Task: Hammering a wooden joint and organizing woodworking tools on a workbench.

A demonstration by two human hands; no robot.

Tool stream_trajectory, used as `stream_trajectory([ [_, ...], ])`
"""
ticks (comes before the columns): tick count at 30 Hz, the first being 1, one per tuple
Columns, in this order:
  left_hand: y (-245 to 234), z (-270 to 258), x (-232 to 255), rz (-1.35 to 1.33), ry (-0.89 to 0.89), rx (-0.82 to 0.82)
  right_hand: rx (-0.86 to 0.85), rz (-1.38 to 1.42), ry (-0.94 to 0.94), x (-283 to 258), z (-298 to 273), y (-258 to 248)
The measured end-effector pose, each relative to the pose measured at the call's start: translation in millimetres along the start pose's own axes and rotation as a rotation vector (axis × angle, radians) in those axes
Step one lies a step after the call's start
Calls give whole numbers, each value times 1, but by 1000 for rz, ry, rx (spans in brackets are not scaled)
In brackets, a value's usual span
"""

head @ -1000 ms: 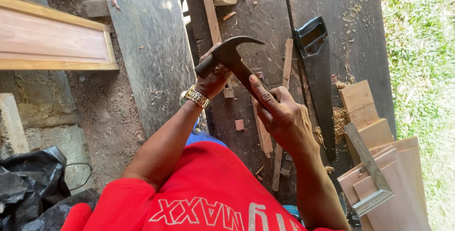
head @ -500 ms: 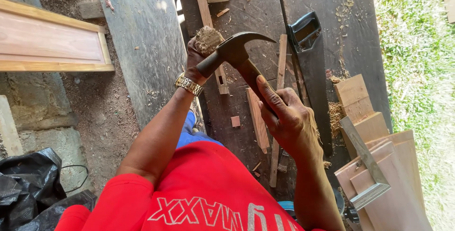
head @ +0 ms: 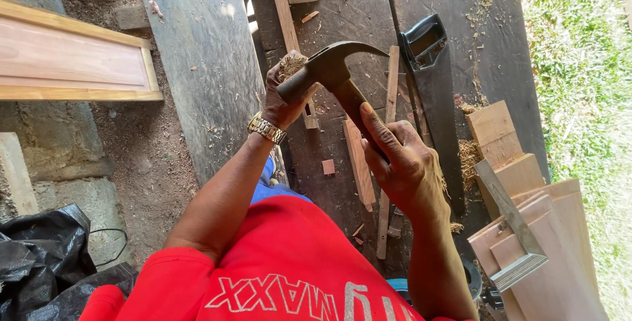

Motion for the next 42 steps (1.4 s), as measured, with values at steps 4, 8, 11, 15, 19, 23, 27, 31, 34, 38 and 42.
stream_trajectory([
  [4, -3, -8, -21, 76, 37, 1, -9, 10, 11, -1, -1, 0],
  [8, -5, -13, -32, 16, -8, 54, -20, -2, 16, -1, -3, 2],
  [11, -3, -17, -47, 97, 59, 16, -10, 3, 3, -3, -2, 1],
  [15, 4, -18, -19, 509, 273, -97, 1, 6, -14, -6, -1, -2],
  [19, 7, -14, 8, 216, 114, -72, 4, 9, -20, -6, -1, -1],
  [23, 9, -17, 14, 26, 86, -59, 13, 27, -27, -7, -2, -2],
  [27, 8, -23, 1, 95, 112, -42, 44, 29, -45, -10, -2, -7],
  [31, 8, -34, -10, 484, 347, -31, 104, 60, -83, -11, -4, -13],
  [34, 9, -30, -16, 166, 283, -44, 172, 84, -132, -12, -5, -13],
  [38, 17, -21, 20, -150, 123, -83, 103, 21, -166, 1, -13, 25],
  [42, 20, -23, 38, 512, 382, -56, -93, -116, -115, -11, -4, 26],
])
Point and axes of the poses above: each hand's wrist, its own z-axis towards the middle knuckle, its own y-axis out of the palm, x = y × z, the point moved 5 cm from there along z, towards the middle knuckle, and after that the axes turned 13 degrees about -z, right-handed, at the moved point
